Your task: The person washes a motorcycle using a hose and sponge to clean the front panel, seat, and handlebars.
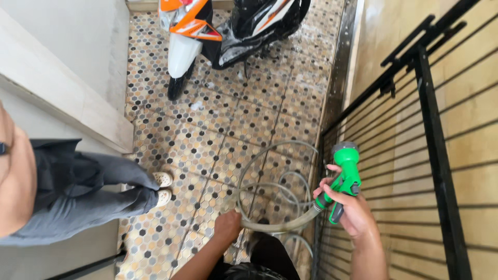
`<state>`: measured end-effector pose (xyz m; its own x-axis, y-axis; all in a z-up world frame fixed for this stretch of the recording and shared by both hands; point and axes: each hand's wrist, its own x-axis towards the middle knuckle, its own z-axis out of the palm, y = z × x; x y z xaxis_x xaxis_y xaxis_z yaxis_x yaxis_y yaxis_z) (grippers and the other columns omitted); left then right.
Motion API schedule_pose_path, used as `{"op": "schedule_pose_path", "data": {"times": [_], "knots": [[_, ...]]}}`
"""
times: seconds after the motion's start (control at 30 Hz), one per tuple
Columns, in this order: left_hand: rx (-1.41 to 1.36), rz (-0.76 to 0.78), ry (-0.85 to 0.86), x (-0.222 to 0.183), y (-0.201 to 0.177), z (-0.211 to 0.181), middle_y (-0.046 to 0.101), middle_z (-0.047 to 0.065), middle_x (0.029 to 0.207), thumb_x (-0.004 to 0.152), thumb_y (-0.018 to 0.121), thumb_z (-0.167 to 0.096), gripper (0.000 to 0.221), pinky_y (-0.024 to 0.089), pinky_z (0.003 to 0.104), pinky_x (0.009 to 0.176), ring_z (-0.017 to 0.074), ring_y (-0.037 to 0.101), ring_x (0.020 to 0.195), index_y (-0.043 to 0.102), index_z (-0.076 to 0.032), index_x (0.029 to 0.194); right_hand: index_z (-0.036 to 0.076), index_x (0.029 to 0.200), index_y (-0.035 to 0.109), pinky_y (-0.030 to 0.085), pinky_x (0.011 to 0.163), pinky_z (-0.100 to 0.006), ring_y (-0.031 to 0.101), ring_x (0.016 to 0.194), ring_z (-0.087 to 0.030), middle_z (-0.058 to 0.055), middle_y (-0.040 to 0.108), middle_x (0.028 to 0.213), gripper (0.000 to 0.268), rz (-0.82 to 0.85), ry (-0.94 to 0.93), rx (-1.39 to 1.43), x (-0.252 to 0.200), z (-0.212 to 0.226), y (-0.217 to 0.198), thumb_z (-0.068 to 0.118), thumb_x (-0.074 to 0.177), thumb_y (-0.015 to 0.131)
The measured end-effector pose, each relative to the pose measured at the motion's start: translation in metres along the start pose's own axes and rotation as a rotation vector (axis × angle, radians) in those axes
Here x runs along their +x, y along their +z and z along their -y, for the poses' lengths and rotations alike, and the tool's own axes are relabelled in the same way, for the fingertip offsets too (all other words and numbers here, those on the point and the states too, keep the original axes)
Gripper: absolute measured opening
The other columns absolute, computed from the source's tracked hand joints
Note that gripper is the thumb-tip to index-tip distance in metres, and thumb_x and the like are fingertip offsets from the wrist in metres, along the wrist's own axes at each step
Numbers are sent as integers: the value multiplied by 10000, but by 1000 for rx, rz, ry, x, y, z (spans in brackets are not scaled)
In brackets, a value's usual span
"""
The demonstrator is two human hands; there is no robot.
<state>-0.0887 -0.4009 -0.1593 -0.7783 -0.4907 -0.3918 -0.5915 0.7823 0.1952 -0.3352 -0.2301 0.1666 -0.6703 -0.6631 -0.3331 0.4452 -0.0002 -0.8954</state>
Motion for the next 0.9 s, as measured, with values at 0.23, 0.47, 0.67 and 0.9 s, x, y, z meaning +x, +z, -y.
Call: {"op": "schedule_pose_path", "data": {"times": [0.23, 0.47, 0.67, 0.9], "knots": [[-164, 196, -245, 78, -116, -25, 672, 95, 1068, 1046, 646, -281, 152, 549, 216, 400, 108, 629, 579, 653, -130, 1027, 66, 1238, 586, 597, 716, -499, 595, 681, -235, -88, 572, 813, 327, -27, -96, -34, 117, 60, 45, -33, 930, 632], [-260, 22, -226, 149, -159, 7, 660, -31, 848, 963, 681, -327, 139, 564, 387, 606, 199, 660, 724, 649, -210, 894, 76, 1094, 575, 555, 600, -334, 585, 552, -176, -34, 576, 723, 354, 192, -343, -256, 239, 89, 129, -121, 817, 674], [-299, -3, -182, 240, -176, 62, 649, -46, 756, 944, 642, -646, 395, 532, 371, 554, 178, 640, 645, 705, -258, 911, 83, 1059, 597, 575, 578, -330, 605, 559, -160, -27, 607, 764, 278, 250, -327, -414, 322, 111, 230, -55, 852, 721], [-291, 132, -138, 310, -253, 125, 552, -92, 692, 1011, 489, -696, 490, 510, 178, 492, 45, 554, 568, 643, -240, 916, 50, 1101, 575, 527, 509, -314, 568, 520, -158, -64, 638, 773, 339, 271, -313, -319, 401, 135, 302, -136, 830, 659]]}}
